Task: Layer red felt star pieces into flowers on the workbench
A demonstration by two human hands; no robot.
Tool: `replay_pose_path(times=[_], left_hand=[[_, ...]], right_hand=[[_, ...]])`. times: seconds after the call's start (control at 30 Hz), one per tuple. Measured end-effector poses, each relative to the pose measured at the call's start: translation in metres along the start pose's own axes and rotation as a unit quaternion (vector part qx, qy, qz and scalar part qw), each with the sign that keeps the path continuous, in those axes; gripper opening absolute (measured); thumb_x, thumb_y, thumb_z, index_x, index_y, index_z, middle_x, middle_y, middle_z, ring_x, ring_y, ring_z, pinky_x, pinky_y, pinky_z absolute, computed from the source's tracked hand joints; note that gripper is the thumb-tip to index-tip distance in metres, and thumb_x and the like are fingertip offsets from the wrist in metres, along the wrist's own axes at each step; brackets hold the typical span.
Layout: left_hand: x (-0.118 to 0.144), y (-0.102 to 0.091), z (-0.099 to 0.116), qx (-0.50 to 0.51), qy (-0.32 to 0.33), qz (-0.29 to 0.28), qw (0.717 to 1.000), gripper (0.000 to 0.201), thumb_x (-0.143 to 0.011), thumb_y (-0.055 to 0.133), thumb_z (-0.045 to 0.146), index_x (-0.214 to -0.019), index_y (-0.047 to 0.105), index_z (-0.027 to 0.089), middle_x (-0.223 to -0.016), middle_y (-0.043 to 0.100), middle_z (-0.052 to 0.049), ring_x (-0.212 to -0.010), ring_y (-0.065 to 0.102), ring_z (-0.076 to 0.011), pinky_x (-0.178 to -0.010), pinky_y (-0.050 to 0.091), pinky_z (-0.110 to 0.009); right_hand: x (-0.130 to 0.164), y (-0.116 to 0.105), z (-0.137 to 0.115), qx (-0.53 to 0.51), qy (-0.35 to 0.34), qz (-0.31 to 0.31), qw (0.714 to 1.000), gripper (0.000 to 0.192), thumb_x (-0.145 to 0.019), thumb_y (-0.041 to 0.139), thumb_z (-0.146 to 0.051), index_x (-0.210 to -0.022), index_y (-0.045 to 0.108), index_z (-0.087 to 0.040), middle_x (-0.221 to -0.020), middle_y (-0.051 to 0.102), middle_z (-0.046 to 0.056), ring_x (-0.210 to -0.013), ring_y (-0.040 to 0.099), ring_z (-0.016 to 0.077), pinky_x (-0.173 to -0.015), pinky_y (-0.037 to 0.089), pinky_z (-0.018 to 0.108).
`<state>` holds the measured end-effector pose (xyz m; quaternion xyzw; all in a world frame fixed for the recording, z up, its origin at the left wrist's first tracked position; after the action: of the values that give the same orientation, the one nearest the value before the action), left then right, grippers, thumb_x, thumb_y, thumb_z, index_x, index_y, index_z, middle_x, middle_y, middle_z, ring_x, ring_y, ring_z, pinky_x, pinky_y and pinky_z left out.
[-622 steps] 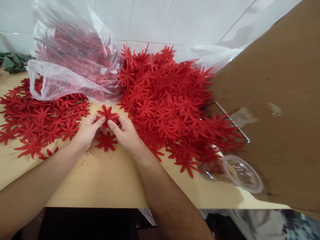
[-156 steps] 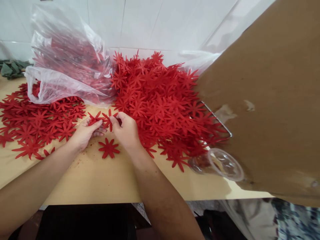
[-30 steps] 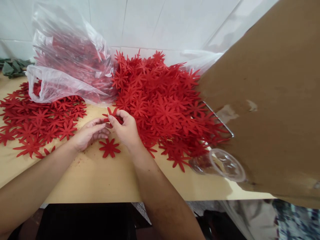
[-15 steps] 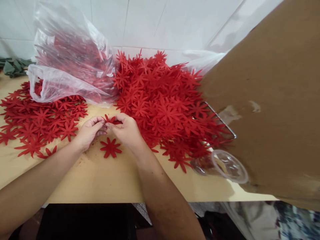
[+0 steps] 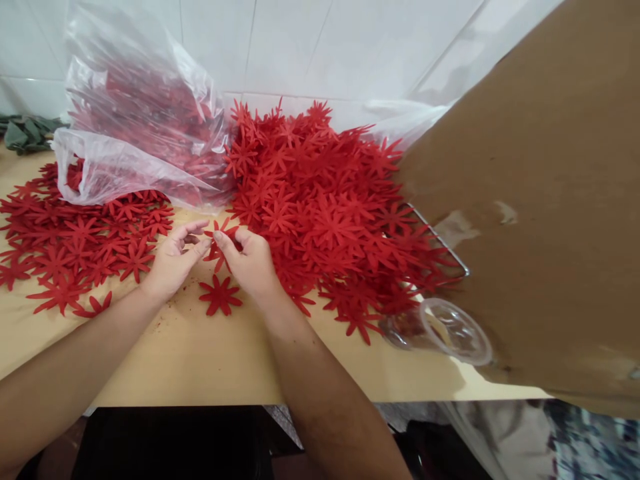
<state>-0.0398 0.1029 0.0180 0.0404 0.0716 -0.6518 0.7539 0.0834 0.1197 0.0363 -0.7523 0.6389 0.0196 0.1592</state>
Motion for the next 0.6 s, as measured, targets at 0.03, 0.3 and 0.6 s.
replay_pose_path(times=[0.03, 0.3, 0.6], left_hand=[[0.000, 0.004, 0.001, -0.002, 0.004, -0.017, 1.000, 0.027, -0.068, 0.062, 0.025, -0.094, 0.061, 0.016, -0.093, 0.056, -0.005, -0.075, 0.051, -0.0086, -0.069, 0.044, -0.022], [-0.002, 0.004, -0.013, 0.099, -0.064, -0.019, 0.993, 0.011, -0.072, 0.056, 0.022, -0.077, 0.061, 0.014, -0.071, 0.061, 0.001, -0.062, 0.050, -0.0060, -0.063, 0.041, -0.020], [-0.001, -0.006, -0.022, 0.135, -0.121, 0.028, 0.983, 0.016, -0.075, 0.054, 0.027, -0.065, 0.053, 0.015, -0.058, 0.052, 0.004, -0.052, 0.046, -0.0044, -0.053, 0.037, -0.017]], right_hand=[[0.000, 0.002, -0.001, -0.010, -0.007, -0.007, 1.000, 0.038, -0.070, 0.056, -0.052, -0.057, 0.049, -0.017, -0.052, 0.043, -0.004, -0.050, 0.037, 0.0067, -0.048, 0.031, 0.022], [0.001, 0.022, 0.000, -0.117, 0.000, -0.101, 0.988, 0.035, -0.067, 0.061, -0.052, -0.075, 0.054, -0.018, -0.066, 0.053, -0.002, -0.059, 0.047, 0.0081, -0.059, 0.040, 0.023], [-0.004, -0.007, 0.005, -0.056, 0.008, 0.015, 0.998, 0.030, -0.074, 0.055, -0.042, -0.060, 0.042, -0.019, -0.054, 0.038, -0.005, -0.049, 0.035, 0.0066, -0.049, 0.034, 0.022]])
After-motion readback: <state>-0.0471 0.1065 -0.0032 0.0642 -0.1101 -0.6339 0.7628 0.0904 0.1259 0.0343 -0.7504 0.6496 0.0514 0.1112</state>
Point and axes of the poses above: each hand's wrist, its own x-axis away from the middle knuckle, its own y-axis out of the palm, z = x × y, the point moved 10 cm from there along -x, towards the middle knuckle
